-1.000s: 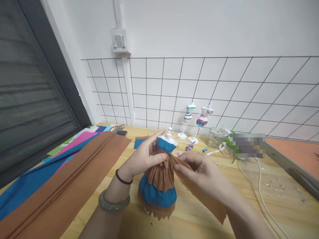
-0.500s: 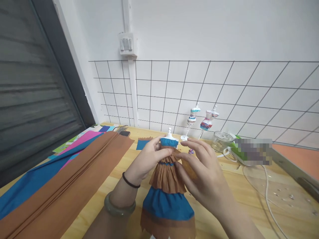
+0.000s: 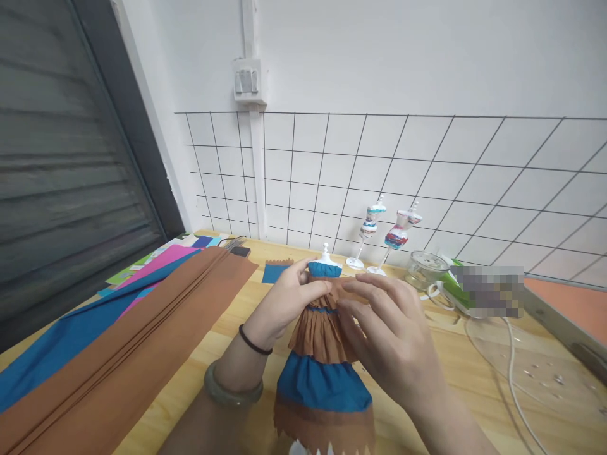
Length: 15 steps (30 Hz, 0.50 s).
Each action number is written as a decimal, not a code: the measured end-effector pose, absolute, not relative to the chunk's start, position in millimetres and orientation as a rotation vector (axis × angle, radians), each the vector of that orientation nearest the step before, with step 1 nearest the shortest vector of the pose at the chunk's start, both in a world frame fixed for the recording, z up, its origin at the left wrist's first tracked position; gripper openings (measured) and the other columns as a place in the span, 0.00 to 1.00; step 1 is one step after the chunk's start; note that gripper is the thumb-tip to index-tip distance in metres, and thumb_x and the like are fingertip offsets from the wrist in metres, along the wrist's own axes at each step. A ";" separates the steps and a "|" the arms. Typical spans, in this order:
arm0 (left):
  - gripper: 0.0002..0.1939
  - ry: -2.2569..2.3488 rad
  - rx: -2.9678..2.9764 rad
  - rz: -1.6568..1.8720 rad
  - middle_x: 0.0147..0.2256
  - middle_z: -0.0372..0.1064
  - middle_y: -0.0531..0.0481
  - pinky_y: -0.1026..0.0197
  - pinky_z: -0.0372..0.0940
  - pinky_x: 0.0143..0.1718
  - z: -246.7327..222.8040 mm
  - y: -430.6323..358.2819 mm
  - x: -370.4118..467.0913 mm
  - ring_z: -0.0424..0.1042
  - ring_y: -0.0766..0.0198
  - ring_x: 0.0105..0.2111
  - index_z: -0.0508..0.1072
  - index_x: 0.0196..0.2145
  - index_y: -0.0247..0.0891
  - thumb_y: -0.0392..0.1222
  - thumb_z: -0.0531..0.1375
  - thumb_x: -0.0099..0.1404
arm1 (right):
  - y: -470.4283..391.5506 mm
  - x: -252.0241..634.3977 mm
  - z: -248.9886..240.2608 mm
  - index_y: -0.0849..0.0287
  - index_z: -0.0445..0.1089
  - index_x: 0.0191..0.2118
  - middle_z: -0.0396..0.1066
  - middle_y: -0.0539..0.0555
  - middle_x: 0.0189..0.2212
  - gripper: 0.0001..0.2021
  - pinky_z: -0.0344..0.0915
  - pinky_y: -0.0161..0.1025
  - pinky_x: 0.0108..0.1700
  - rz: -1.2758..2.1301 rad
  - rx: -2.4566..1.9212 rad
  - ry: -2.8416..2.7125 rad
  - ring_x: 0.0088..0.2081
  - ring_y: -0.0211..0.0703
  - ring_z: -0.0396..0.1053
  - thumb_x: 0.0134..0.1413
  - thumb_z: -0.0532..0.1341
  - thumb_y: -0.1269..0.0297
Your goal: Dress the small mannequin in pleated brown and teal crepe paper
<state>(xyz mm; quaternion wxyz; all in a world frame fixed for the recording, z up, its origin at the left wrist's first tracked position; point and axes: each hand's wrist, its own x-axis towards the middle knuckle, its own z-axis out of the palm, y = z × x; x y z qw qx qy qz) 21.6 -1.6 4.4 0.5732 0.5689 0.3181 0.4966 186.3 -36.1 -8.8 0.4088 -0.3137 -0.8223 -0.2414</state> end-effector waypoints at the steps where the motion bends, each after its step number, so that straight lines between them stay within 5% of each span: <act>1: 0.11 0.744 1.334 1.168 0.40 0.71 0.45 0.55 0.61 0.47 3.8 -1.4 21.3 0.69 0.57 0.44 0.69 0.39 0.34 0.33 0.59 0.56 | -36.5 185.4 -8.4 0.62 0.69 0.38 0.74 0.59 0.39 0.08 0.61 0.52 0.44 -0.599 -0.775 -2.078 0.46 0.55 0.66 0.52 0.60 0.79; 9: 0.18 0.749 1.365 1.163 0.44 0.71 0.43 0.56 0.61 0.48 6.6 -2.3 15.9 0.68 0.54 0.48 0.69 0.46 0.33 0.32 0.58 0.56 | -39.7 185.6 1.0 0.58 0.67 0.38 0.72 0.56 0.38 0.07 0.62 0.48 0.44 -0.252 -0.716 -2.065 0.43 0.49 0.66 0.53 0.59 0.76; 15: 0.31 0.791 1.403 1.088 0.54 0.65 0.43 0.55 0.58 0.54 10.6 -6.1 9.3 0.63 0.54 0.55 0.60 0.58 0.37 0.32 0.60 0.56 | -31.4 198.2 -2.8 0.53 0.68 0.41 0.72 0.54 0.42 0.07 0.67 0.41 0.42 0.407 -1.149 -1.761 0.46 0.48 0.68 0.59 0.57 0.59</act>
